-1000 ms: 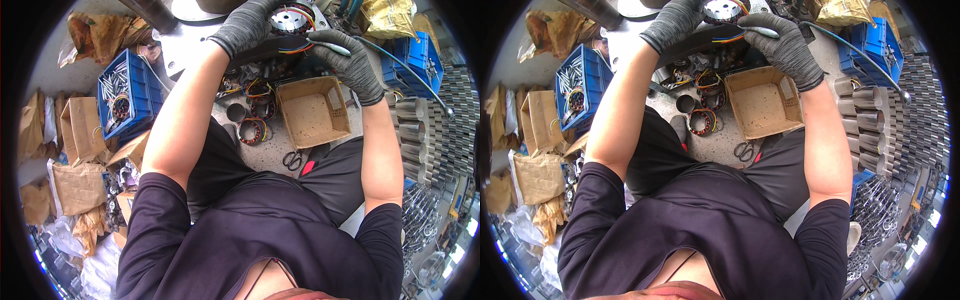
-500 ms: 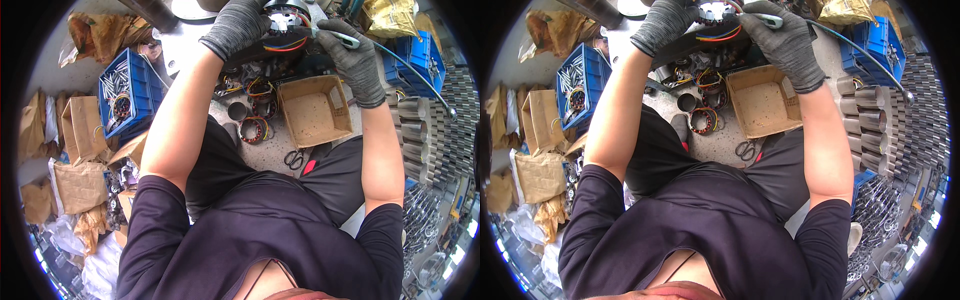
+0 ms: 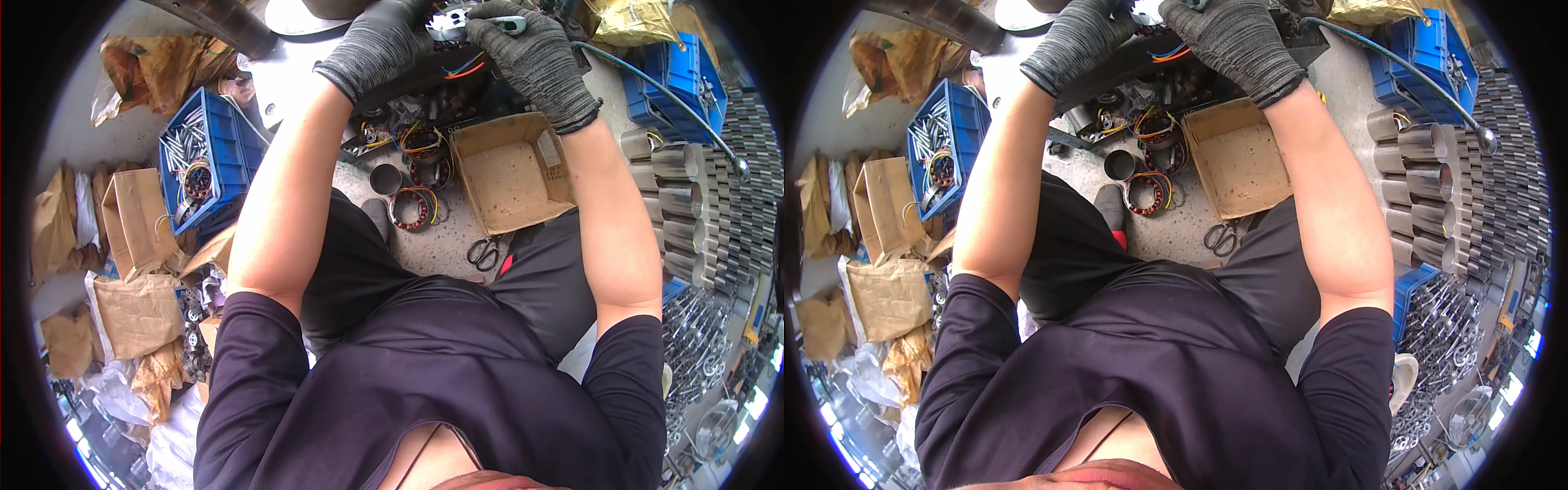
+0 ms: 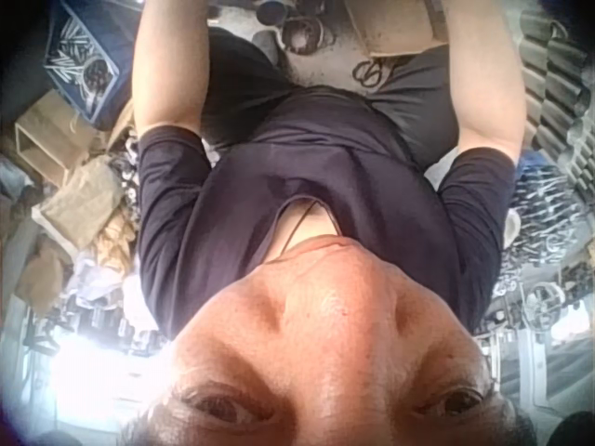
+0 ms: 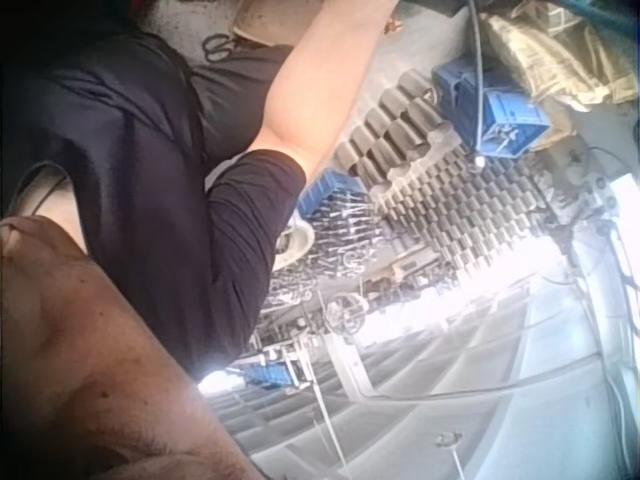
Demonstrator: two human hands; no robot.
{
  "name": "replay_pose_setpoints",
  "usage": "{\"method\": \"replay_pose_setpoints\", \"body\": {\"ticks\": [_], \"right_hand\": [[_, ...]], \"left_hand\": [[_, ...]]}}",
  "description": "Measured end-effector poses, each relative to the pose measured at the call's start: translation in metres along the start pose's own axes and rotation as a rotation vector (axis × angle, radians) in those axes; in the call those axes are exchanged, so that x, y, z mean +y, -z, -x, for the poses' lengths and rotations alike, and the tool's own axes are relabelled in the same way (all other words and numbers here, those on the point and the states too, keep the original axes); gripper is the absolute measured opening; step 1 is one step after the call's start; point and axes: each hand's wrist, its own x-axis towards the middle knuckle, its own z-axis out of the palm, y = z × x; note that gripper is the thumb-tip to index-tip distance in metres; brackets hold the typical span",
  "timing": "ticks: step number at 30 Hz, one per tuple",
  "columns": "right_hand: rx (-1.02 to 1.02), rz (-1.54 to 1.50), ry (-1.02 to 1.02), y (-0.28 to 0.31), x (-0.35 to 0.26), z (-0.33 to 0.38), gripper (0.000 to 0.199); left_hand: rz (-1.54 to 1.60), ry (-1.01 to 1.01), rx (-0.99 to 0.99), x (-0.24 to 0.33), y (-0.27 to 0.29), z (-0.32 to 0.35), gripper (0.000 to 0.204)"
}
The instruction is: Assembling electrical motor stator coils and pressing a metal housing component using a hydraulic machine.
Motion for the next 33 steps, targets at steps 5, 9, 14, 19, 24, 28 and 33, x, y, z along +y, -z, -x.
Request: {"method": "replay_pose_setpoints", "body": {"ticks": [5,9,14,19,24,28,33], "right_hand": [[-0.163,0.027,-0.086,0.014,-0.004,-0.003,0.013],[-0.061,-0.233,-0.187,0.011,0.003,0.008,0.010],[0.035,-0.182,-0.069,0.005,0.004,0.012,0.014],[-0.110,-0.349,-0.210,0.018,0.036,0.019,0.018],[-0.078,-0.484,-0.292,0.017,0.032,0.029,0.019],[-0.009,-0.310,-0.123,0.010,0.034,0.030,0.020],[-0.130,-0.090,-0.113,0.013,0.022,0.031,0.020]], "left_hand": [[-0.123,0.012,-0.005,-0.004,0.003,-0.001,0.073],[0.086,-0.052,0.043,-0.010,-0.003,0.001,0.072],[-0.016,0.018,0.046,-0.008,0.001,-0.001,0.074],[-0.116,0.069,0.048,0.022,-0.001,0.004,0.077],[0.310,0.074,0.062,-0.033,0.006,-0.008,0.091],[0.335,0.109,0.024,-0.062,0.023,-0.020,0.098],[0.577,0.136,-0.004,-0.078,0.030,-0.020,0.102]]}}
